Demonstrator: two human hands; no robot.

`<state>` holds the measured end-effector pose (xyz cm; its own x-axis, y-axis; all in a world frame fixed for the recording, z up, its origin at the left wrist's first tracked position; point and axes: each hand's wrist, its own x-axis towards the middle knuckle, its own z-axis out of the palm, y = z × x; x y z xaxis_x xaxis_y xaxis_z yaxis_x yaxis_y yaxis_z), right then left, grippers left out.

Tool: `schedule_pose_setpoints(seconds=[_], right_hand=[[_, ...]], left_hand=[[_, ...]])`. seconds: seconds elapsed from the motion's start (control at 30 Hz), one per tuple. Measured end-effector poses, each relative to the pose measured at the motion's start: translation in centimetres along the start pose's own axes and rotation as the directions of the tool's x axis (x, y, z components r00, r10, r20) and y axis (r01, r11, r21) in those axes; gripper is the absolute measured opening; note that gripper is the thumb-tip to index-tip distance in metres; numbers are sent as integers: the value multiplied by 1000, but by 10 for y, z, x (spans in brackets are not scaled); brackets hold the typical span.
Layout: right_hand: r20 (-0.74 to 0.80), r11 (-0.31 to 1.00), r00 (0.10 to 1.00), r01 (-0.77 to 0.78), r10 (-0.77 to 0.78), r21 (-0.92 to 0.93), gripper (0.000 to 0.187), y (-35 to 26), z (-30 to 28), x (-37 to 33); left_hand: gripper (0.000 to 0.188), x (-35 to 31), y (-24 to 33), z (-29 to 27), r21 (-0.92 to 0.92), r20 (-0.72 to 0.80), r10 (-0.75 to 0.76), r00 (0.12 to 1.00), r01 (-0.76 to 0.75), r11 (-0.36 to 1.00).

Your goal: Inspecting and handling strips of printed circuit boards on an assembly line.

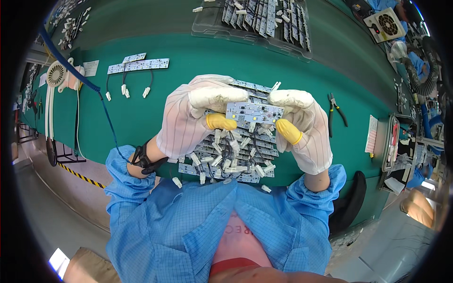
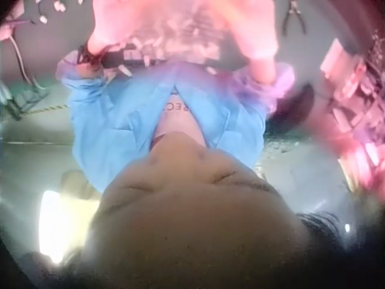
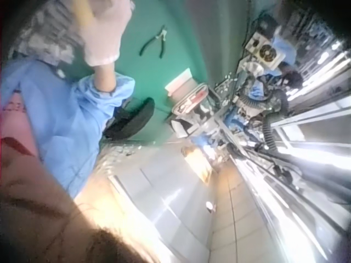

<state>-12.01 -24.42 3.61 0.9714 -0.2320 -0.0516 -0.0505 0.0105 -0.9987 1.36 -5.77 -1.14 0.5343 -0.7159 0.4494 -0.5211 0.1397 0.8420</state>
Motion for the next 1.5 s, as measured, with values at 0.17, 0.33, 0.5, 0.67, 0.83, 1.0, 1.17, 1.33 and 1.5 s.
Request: schedule_pose_setpoints(seconds=[0.17, 0.33, 0.5, 0.67, 0.83, 1.0, 1.17, 1.33, 1.5], right_hand=[[70, 997, 997, -37, 32, 68, 45, 1, -2, 1], [47, 998, 997, -67, 67, -1, 47, -1, -3, 1], [44, 999, 999, -8, 6, 42, 55, -2, 1, -3], [56, 999, 998, 22, -24, 34, 58, 0, 2, 0], [57, 997, 998, 10, -5, -80, 50, -3, -10, -1], [171, 988, 982, -51, 75, -144, 42, -5, -18, 4], [-252, 505, 819, 53, -516, -862, 41, 29, -188, 15], [-878, 127, 236, -941, -416, -314, 35, 34, -422, -108], [-852, 43, 342, -920, -397, -390, 18, 62, -465, -155]], left_hand=[[42, 0, -2, -2, 1, 2, -76, 997, 76, 997], [44, -2, 0, 2, -58, -54, -83, 995, 80, 995], [48, -6, -2, -6, -87, 61, -112, 992, 117, 989], [51, -10, 3, 0, -231, -9, -153, 988, 147, 962], [42, 6, 5, 3, -4, -64, 20, 998, -20, 1000], [39, 5, 12, 4, -20, -36, -72, 997, 71, 997], [33, 4, 13, 5, -137, -57, -376, 925, 366, 920], [36, 4, -6, 1, -113, -40, -275, 961, 269, 956], [33, 10, 4, 6, -148, -5, -384, 923, 379, 913]])
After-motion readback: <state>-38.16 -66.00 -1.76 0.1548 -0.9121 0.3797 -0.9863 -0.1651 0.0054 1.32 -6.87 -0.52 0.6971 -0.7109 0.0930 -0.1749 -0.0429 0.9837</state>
